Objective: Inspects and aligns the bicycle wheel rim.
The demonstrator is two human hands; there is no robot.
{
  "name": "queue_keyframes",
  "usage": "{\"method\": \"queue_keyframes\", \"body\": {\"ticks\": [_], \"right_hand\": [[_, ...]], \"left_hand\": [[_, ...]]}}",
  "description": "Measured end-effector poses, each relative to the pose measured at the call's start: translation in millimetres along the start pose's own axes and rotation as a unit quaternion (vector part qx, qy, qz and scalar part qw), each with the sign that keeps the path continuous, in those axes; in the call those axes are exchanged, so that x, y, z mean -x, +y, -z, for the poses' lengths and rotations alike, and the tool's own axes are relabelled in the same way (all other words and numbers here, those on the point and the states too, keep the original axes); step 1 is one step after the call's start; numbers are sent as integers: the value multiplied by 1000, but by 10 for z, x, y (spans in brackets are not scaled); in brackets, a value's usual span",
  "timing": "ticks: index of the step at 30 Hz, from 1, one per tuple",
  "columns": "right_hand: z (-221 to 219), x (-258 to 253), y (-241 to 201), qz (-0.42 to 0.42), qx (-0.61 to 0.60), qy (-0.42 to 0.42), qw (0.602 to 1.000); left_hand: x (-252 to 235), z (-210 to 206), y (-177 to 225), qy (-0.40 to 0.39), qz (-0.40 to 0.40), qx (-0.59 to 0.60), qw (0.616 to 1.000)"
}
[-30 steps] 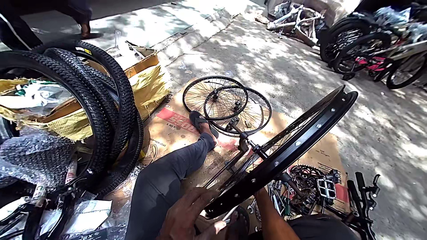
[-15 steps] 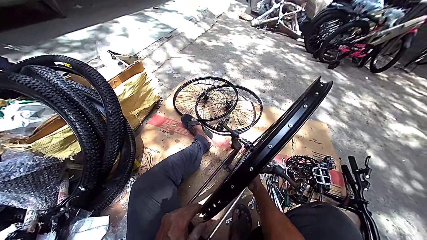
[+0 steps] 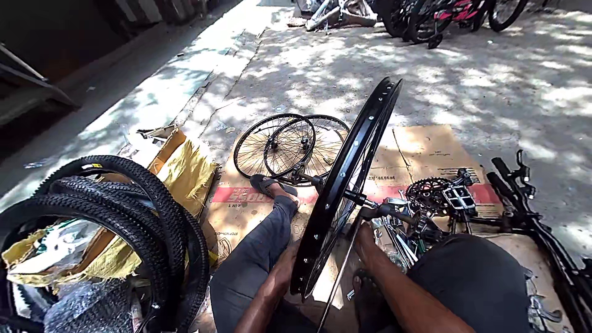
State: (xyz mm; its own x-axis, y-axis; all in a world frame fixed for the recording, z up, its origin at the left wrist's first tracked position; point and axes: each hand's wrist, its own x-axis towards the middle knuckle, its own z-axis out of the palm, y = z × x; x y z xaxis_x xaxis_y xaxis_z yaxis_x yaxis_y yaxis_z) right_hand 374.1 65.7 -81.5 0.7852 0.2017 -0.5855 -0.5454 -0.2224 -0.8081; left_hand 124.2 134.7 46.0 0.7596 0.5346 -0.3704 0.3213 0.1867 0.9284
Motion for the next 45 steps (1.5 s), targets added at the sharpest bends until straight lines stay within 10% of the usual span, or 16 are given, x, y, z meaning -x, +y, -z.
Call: {"method": "queue_keyframes", "body": {"ticks": [5, 7, 11, 17, 28, 33, 41, 45], "right_hand": [[215, 1319, -629, -53, -15, -35, 998], [502, 1617, -633, 104, 92, -84, 987], [789, 1784, -562, 480, 211, -186, 831], [563, 1861, -1002, 642, 176, -248, 704], [292, 2041, -1439, 668, 77, -317, 669], [135, 2189, -1676, 545, -82, -345, 760], [-65, 2223, -1938, 710, 14, -72, 700], [59, 2223, -1988, 653, 2, -131, 746]], "left_hand": [[112, -188, 407, -19, 39, 4, 999], [65, -158, 313, -37, 12, 102, 994], [237, -244, 686, -1, 16, 187, 982], [490, -163, 922, -9, -118, 241, 963], [506, -271, 1465, 76, -208, 159, 962], [426, -341, 1624, 42, -190, 293, 936], [172, -357, 1552, 17, -274, 292, 916], [-5, -357, 1558, -65, -344, 258, 901]]}}
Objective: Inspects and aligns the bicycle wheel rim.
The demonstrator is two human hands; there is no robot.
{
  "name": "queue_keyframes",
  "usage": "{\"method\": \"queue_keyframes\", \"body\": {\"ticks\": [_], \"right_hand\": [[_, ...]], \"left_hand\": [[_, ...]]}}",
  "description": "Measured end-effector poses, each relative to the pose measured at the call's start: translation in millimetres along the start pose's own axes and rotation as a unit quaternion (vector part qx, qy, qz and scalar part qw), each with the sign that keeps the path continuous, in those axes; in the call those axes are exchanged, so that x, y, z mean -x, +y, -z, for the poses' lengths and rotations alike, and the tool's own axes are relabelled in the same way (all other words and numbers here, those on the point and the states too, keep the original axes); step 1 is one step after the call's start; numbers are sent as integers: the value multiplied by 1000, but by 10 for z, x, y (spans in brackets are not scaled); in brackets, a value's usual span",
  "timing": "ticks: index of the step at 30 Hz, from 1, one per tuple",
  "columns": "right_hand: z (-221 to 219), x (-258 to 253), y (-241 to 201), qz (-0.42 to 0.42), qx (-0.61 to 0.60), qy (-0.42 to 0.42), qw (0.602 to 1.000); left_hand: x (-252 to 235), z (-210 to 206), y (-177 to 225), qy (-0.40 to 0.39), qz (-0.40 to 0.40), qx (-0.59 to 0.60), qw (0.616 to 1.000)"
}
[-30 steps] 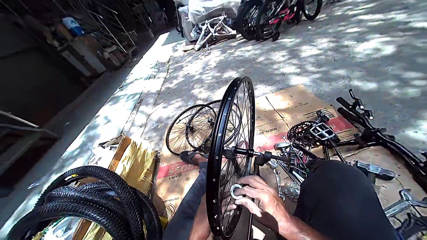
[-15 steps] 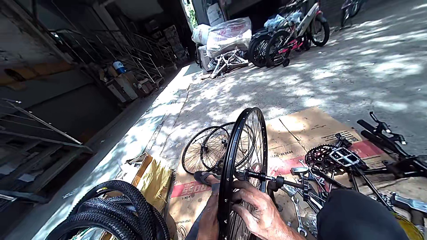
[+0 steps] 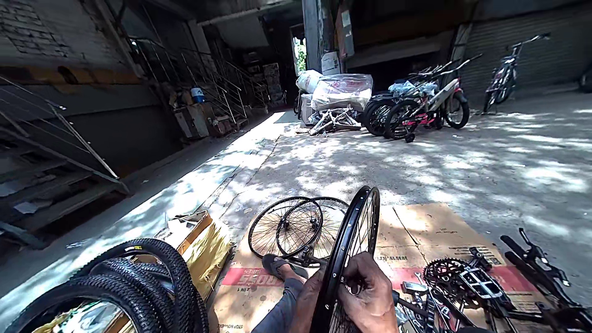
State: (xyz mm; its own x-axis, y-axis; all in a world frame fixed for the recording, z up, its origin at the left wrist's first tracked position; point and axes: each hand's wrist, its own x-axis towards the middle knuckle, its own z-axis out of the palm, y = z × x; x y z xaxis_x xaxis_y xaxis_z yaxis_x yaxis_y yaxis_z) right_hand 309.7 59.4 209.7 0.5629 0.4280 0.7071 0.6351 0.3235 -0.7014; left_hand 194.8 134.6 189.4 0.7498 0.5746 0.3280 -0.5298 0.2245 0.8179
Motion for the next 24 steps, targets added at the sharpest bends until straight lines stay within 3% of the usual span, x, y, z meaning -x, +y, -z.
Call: {"method": "queue_keyframes", "body": {"ticks": [2, 5, 8, 10, 13, 15, 20, 22, 24], "right_hand": [[174, 28, -20, -30, -24, -94, 995], [351, -39, 19, -12, -30, -254, 967], [398, -207, 122, 27, -3, -321, 947], [303, -203, 108, 40, 30, -245, 968], [-21, -31, 105, 51, 100, -14, 994], [-141, -18, 120, 32, 90, 48, 994], [67, -159, 236, -6, 19, -86, 996], [104, -245, 233, -78, -45, -118, 989], [96, -302, 199, -200, -174, -114, 957]], "left_hand": [[-92, 38, -36, -39, 3, 10, 999], [-172, -113, 206, -13, 102, 12, 995], [-243, -115, 180, -9, 136, -11, 991], [-304, -100, 76, 10, 114, -22, 993], [-273, -184, 194, 73, 92, -36, 992], [-214, -84, 155, 49, 47, -64, 996], [215, 205, 177, -68, -53, -149, 985], [338, 215, 197, -102, -57, -158, 981], [362, 182, 169, -106, -66, -159, 979]]}}
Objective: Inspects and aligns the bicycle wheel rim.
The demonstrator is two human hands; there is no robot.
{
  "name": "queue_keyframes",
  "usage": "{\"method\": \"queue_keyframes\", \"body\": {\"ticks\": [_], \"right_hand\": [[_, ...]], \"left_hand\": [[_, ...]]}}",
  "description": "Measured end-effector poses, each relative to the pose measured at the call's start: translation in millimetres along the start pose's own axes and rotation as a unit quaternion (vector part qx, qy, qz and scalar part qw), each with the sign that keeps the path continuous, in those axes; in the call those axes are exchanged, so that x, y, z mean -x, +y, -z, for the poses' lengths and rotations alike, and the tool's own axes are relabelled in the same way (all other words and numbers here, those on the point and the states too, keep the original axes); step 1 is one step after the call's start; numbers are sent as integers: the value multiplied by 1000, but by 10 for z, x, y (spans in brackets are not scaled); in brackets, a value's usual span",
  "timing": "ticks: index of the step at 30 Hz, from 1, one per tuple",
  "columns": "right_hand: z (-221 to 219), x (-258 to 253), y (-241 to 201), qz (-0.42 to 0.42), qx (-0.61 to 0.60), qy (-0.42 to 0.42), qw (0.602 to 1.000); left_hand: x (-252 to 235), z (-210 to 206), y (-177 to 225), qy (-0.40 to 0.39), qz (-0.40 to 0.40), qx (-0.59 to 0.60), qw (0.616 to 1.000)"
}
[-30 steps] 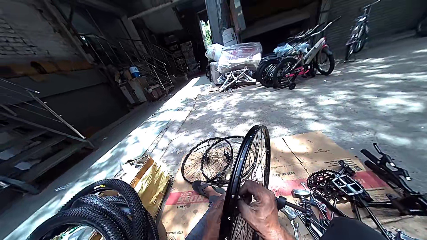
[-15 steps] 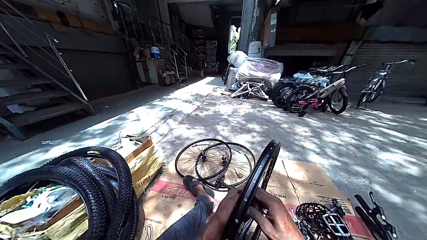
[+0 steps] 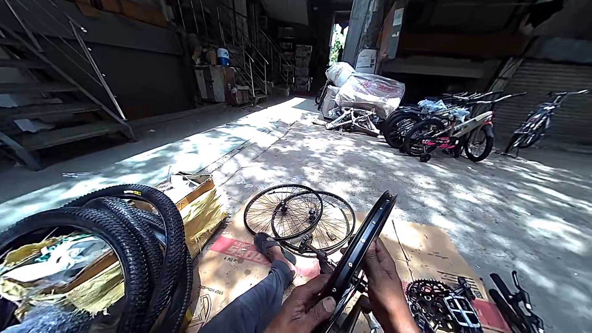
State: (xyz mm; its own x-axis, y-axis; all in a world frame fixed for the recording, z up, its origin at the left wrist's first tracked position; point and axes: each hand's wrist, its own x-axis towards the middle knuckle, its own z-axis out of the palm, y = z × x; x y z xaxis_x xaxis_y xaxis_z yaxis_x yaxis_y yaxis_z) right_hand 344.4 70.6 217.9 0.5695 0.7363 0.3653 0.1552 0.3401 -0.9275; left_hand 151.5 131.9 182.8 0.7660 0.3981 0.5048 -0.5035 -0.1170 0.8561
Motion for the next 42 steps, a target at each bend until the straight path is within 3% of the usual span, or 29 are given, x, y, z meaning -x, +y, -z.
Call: {"method": "queue_keyframes", "body": {"ticks": [1, 3, 6, 8, 11, 15, 17, 20, 25, 33, 39, 42], "right_hand": [[-9, 8, -9, -25, -39, 15, 999], [-17, 118, 11, 28, -14, 57, 998], [10, 431, 76, 200, 187, 68, 959], [-26, 533, 87, 226, 273, 28, 935], [-30, 463, 133, 214, 278, -3, 937], [-130, 375, 15, 182, 41, 21, 982], [-235, 368, -57, 150, 1, 49, 987], [-245, 295, -60, 173, 52, 49, 982], [-50, 198, -67, 203, 151, 42, 967], [-288, 174, 37, 251, 261, 144, 921], [-171, 384, 21, 198, 140, 49, 969], [-149, 556, 2, 175, 156, 8, 972]], "left_hand": [[-32, -22, 2, 9, -6, -3, 1000], [-137, -50, 32, 23, -13, -12, 1000], [-287, -90, 79, 27, -3, 7, 1000], [-377, -104, 109, 24, 14, 25, 999], [-451, -132, 167, 28, 67, 61, 996], [-452, -147, 154, 90, 117, 138, 979], [-418, -172, 108, 115, 129, 175, 969], [-402, -175, 4, 129, 117, 207, 963], [-439, -146, -200, 57, 51, 222, 972], [-473, -116, -320, 114, 73, 265, 955], [-533, -197, -131, 87, 58, 244, 964], [-681, -116, 14, 38, 142, 177, 973]]}}
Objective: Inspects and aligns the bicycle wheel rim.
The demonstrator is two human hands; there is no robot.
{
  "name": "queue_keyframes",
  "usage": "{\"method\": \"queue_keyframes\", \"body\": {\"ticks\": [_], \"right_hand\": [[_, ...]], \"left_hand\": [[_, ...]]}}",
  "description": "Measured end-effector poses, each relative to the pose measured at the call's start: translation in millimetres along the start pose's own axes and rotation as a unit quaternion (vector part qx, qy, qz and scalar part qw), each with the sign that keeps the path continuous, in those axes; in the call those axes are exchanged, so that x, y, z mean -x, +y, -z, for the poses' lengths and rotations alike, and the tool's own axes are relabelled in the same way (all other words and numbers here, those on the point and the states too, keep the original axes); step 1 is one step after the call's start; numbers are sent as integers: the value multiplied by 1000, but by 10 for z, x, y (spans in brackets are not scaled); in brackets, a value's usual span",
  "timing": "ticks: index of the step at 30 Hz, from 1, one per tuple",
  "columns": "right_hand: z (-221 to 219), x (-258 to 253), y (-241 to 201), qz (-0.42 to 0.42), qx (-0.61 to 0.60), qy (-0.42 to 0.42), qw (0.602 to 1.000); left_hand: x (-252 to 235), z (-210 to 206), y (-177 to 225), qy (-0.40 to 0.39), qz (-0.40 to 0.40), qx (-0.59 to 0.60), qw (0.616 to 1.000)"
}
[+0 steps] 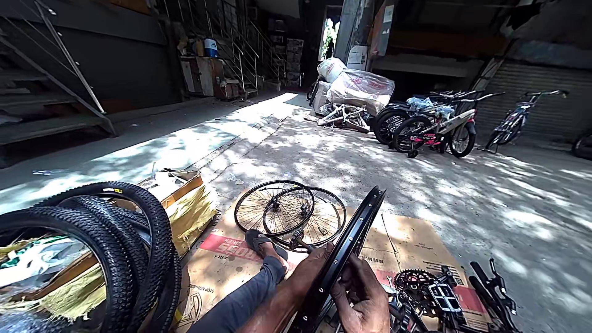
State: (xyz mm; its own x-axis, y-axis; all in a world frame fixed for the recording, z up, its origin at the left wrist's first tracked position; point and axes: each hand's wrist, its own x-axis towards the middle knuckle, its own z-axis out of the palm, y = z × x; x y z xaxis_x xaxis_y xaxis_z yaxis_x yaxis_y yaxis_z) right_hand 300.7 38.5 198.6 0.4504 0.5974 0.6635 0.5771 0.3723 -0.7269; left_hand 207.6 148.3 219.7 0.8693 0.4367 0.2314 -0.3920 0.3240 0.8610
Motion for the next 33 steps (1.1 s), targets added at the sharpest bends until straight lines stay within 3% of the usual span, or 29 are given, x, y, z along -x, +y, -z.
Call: {"method": "queue_keyframes", "body": {"ticks": [3, 6, 8, 11, 13, 15, 20, 25, 33], "right_hand": [[198, -155, 46, -12, 6, -102, 995], [331, -379, 127, 3, 55, -202, 978], [258, -368, 140, 16, 71, -140, 988], [-128, -154, 183, 23, 139, 73, 987], [-305, -96, 199, 16, 145, 144, 979], [-296, -128, 188, 6, 105, 130, 986], [119, -182, 210, 52, 14, -61, 997], [143, -187, 214, 51, 65, -9, 997], [59, -197, 206, 31, 140, 20, 989]], "left_hand": [[-35, -17, 160, 7, 102, -31, 994], [-42, 9, -75, 88, 32, -65, 994], [-54, 136, -310, 75, -5, -42, 996], [26, 5, -170, 127, 1, -16, 992], [54, 4, -144, 114, -1, 17, 993], [68, 5, -121, 106, -1, 34, 994], [81, -30, 17, 73, -36, -37, 996], [12, -98, 146, -3, -44, -29, 999], [-29, -155, 158, -16, -22, -15, 1000]]}}
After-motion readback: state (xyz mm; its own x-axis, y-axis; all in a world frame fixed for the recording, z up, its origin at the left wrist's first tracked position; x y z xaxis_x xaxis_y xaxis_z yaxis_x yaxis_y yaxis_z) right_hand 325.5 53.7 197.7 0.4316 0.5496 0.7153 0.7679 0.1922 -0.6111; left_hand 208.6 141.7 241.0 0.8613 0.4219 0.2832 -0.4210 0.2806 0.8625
